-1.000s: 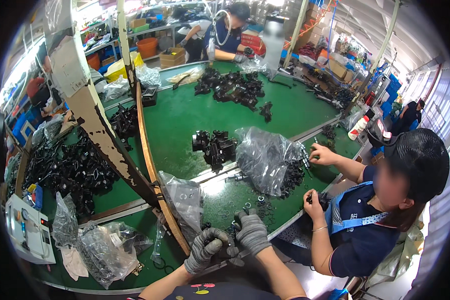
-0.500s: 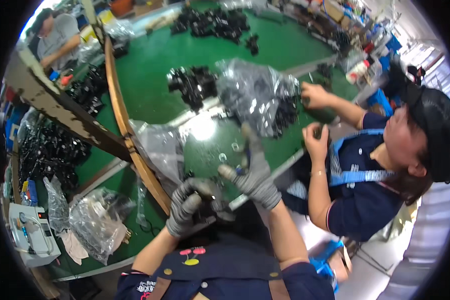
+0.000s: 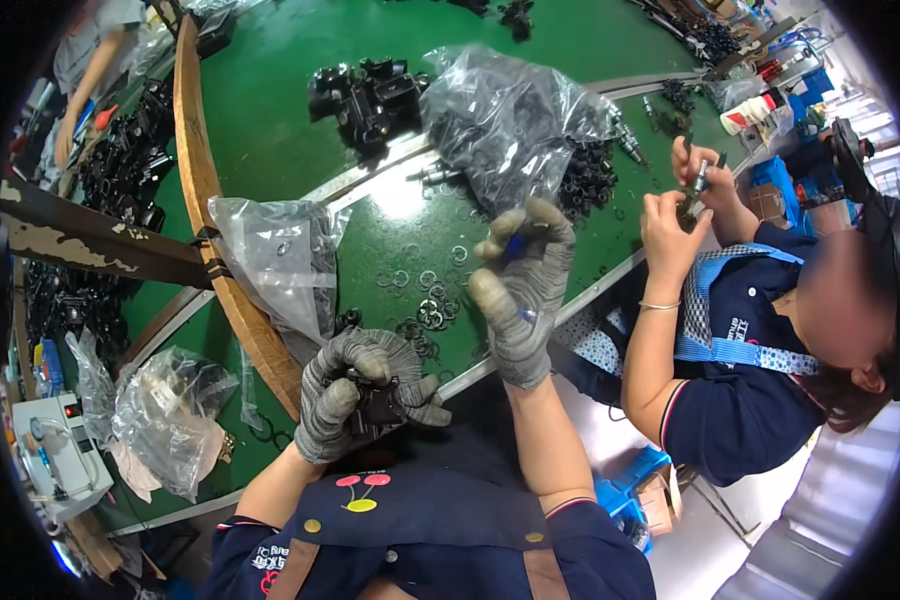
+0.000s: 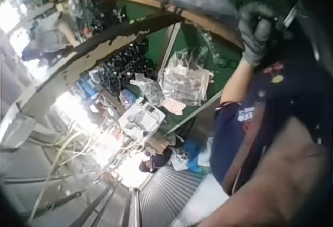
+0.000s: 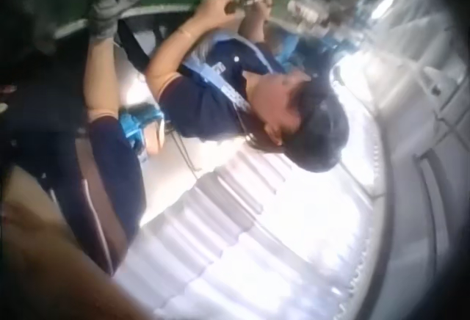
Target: Assembling small black plastic and metal components at a manual workstation.
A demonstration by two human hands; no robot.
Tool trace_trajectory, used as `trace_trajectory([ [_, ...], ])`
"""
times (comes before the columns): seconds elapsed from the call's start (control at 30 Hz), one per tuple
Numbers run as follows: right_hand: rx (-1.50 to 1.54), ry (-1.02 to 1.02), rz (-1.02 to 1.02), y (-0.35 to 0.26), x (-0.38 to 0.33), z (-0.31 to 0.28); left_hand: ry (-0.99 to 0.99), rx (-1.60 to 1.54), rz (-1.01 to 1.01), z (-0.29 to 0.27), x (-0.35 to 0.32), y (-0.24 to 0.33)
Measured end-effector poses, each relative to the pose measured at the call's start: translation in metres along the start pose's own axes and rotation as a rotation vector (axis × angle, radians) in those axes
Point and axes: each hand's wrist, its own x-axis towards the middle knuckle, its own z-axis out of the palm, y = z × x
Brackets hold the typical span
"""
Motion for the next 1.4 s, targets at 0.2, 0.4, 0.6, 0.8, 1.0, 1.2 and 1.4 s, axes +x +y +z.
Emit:
trace_trajectory([
  [0.2,0.014,-0.091,0.062,0.011,0.003,-0.015,0.032,0.094,0.014,0.000,0.001,0.004],
  [0.4,-0.021,-0.030,0.077,0.016,-0.009,-0.023,-0.019,0.128,0.041,-0.009,0.003,0.000],
  [0.6,-0.021,-0.002,0.053,0.008,-0.030,-0.015,0.021,0.092,0.007,-0.005,0.002,0.002],
  [0.8,-0.009,-0.012,0.035,0.001,-0.020,-0.022,0.034,0.080,0.012,-0.005,0.001,0.001],
  [1.0,-0.079,0.059,-0.002,0.005,-0.026,-0.018,0.015,0.108,0.036,-0.008,0.003,-0.001],
  [1.2,-0.139,0.221,-0.208,0.012,-0.040,-0.014,0.048,0.118,0.020,-0.001,0.006,0.004],
  [1.4,-0.173,0.313,-0.169,0.013,-0.044,-0.011,0.062,0.126,0.052,-0.001,0.008,0.001],
])
